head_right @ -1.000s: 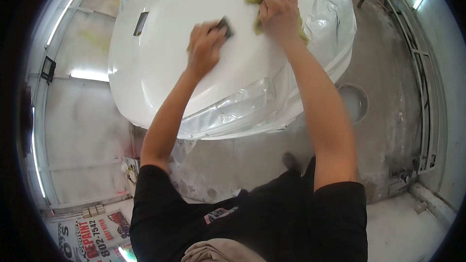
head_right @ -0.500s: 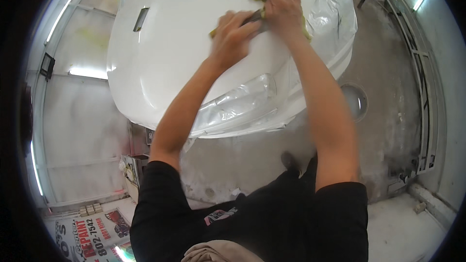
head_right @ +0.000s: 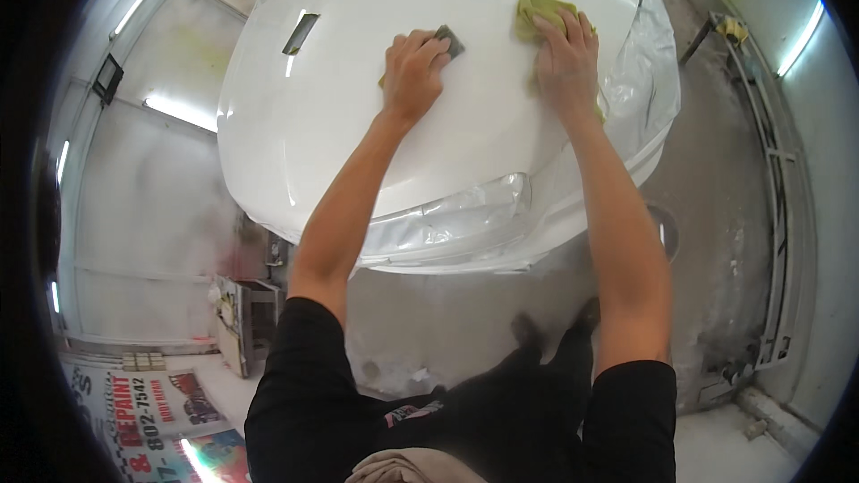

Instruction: Sanding and wiping down a white car hood using a sanding block and a microfiber cloth in a paint booth.

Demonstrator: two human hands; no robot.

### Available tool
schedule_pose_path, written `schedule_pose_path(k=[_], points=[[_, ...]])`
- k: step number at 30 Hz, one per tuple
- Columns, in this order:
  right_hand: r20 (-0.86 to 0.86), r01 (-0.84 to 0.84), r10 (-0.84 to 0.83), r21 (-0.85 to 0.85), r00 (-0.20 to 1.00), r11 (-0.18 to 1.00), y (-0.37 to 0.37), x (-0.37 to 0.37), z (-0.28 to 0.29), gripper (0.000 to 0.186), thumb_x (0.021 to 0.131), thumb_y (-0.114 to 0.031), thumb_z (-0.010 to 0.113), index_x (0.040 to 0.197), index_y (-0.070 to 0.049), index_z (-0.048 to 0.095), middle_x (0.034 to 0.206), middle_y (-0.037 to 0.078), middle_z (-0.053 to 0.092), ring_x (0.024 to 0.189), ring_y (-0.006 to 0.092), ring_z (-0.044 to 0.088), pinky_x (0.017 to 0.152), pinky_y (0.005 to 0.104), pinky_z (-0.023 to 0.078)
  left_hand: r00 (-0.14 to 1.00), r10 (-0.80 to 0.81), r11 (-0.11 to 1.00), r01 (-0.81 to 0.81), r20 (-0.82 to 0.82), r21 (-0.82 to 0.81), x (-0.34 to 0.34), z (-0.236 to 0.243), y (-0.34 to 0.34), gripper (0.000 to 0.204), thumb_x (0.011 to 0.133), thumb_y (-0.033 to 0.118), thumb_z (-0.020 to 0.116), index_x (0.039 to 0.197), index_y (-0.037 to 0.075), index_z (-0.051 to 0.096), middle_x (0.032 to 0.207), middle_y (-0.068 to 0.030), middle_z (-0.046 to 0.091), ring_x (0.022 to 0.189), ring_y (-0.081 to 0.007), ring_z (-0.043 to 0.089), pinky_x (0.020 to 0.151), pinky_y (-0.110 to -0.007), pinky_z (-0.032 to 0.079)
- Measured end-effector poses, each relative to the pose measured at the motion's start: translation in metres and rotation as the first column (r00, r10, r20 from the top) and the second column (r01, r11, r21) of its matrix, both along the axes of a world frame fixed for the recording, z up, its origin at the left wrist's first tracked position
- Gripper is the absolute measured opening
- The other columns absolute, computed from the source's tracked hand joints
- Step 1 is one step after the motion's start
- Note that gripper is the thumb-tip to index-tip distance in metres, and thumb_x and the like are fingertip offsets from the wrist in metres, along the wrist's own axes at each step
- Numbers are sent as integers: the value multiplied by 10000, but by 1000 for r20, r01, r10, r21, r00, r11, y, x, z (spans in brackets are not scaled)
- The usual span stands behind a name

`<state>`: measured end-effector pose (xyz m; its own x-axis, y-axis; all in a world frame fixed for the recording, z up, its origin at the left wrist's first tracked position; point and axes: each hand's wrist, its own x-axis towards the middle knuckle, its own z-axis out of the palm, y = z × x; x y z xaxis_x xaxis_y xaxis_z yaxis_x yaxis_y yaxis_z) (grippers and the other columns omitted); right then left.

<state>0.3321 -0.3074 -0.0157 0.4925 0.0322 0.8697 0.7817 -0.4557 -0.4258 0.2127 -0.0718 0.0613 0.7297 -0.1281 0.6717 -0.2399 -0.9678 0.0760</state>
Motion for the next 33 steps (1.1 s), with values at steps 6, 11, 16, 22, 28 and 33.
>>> schedule_pose_path(k=[6, 11, 16, 22, 28, 33], points=[[-153, 73, -97, -153, 983, 986, -23, 23, -9, 437, 959, -165, 707, 1393, -200, 746, 1513, 166, 652, 1485, 482, 516, 1255, 628, 379, 997, 78, 997, -77, -29, 26, -132, -61, 1, 299, 890, 76, 804, 1184, 117, 844, 1365, -128, 739, 1137, -368, 658, 966, -497, 514], [-102, 191, -221, -247, 970, 950, 37, -17, 26, 376, 976, -278, 727, 1343, -204, 760, 1529, 146, 642, 1494, 458, 516, 1268, 663, 352, 997, 58, 993, -62, 42, 99, -111, -32, 78, 323, 868, 21, 760, 1181, 72, 825, 1307, -126, 751, 1141, -379, 643, 965, -520, 519], [-120, 173, -205, -237, 971, 956, 30, 0, 25, 330, 1014, -252, 695, 1332, -200, 763, 1518, 131, 649, 1494, 441, 528, 1272, 660, 349, 950, 310, 949, -312, 35, 50, 34, 26, 110, 159, 992, 75, 699, 1119, 59, 794, 1171, -159, 735, 1074, -413, 631, 949, -543, 497], [-114, 226, -271, -304, 956, 925, 4, 8, 9, 342, 1021, -257, 701, 1349, -182, 760, 1510, 154, 654, 1496, 439, 526, 1283, 636, 339, 987, 152, 988, -153, -43, -13, -179, -73, 29, 275, 905, 34, 725, 1152, 92, 831, 1413, -182, 730, 1177, -390, 675, 1020, -515, 497], [-140, 154, -185, -212, 973, 965, 29, 1, 40, 349, 1015, -230, 701, 1354, -178, 761, 1501, 160, 656, 1493, 436, 525, 1284, 623, 339, 946, 320, 947, -317, -51, 59, -57, 13, 153, 262, 1003, 62, 659, 1228, 60, 793, 1245, -151, 727, 1161, -403, 631, 1019, -541, 483], [-117, 141, -174, -242, 978, 960, 24, 1, 23, 352, 1009, -215, 701, 1354, -178, 762, 1494, 167, 655, 1486, 439, 527, 1284, 619, 340, 885, 465, 882, -464, 9, 80, -19, 5, 156, 156, 1007, 126, 733, 1133, 55, 793, 1180, -138, 729, 1123, -388, 641, 980, -511, 504]])
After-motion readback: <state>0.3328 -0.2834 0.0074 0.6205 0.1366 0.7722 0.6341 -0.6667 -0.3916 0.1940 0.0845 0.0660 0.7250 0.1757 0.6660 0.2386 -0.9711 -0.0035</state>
